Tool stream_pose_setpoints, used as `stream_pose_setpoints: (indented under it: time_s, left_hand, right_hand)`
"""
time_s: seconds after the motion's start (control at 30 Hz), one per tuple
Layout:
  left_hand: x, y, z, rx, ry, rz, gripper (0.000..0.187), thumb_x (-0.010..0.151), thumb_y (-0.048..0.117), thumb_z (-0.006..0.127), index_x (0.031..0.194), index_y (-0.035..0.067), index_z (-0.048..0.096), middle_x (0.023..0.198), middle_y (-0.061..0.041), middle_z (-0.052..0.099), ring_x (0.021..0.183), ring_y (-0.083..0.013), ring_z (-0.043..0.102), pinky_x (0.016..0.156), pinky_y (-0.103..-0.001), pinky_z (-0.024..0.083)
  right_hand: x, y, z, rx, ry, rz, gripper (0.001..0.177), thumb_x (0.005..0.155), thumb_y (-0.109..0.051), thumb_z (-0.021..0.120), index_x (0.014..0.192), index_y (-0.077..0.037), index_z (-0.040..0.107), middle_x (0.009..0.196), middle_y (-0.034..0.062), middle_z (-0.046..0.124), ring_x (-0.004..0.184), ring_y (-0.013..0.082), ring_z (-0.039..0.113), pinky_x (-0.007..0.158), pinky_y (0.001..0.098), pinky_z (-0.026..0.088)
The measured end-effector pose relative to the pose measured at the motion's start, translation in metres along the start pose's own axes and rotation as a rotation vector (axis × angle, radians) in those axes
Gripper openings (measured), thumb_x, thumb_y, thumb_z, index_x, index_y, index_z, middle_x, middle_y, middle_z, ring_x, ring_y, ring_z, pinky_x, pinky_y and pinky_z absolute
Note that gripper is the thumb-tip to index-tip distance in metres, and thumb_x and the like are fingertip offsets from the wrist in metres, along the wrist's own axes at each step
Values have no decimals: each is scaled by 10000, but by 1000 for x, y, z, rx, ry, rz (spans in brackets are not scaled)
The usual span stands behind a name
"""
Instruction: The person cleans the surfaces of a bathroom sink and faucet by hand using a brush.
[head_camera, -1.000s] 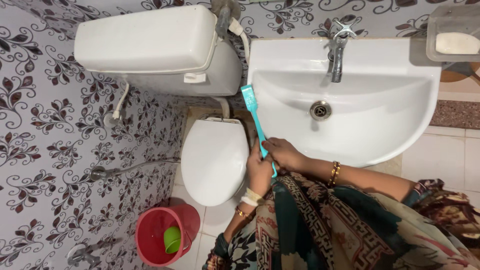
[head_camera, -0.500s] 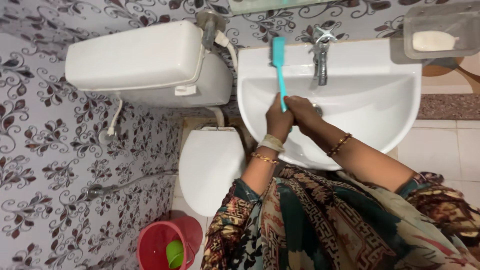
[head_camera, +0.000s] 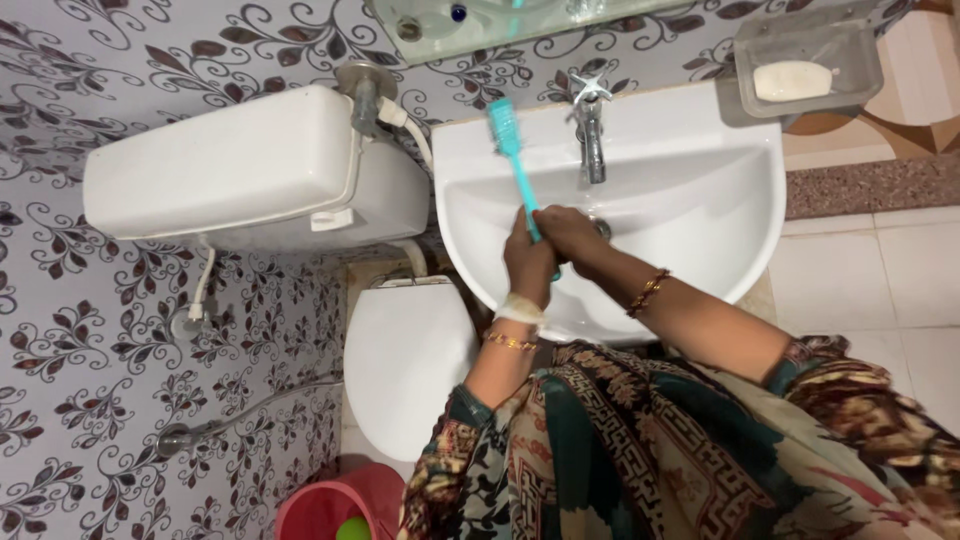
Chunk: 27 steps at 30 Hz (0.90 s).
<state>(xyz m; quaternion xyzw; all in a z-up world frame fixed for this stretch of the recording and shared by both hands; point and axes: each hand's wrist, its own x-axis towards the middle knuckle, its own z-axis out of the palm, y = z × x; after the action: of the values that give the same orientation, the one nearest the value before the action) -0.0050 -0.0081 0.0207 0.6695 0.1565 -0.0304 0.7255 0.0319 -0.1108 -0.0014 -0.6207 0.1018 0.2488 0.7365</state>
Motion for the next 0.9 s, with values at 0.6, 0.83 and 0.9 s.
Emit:
stream_pose_setpoints:
  time_s: [0.6,0.83,0.9]
  left_hand:
    - [-24,-22,28,-255,-162,-148,631,953,-49,470,1562,105,416,838,0,592,599,-66,488,478,-224,378]
    - [-37,-23,26,-397,-248,-160,604,986,-36,441,1577,83,400,861,-18,578,602,-76,487,483,-226,367]
    - [-40,-30,15,-417,-183,-172,650,959,-53,410,1591,101,378,865,-21,581,595,-72,473,482,-228,366]
  right_hand:
    - [-21,12,-39,-133,184,38,290,970,-261,584,793,-37,637,667,52,624,504,138,524,432,312,398]
    - [-13,37,-45,-66,161,-62,316,986,-278,606,824,-8,627,671,76,599,507,144,532,450,322,425]
    - [-7,35,-33,-189,160,-49,339,983,-288,606,819,8,623,675,93,618,513,150,558,464,328,460]
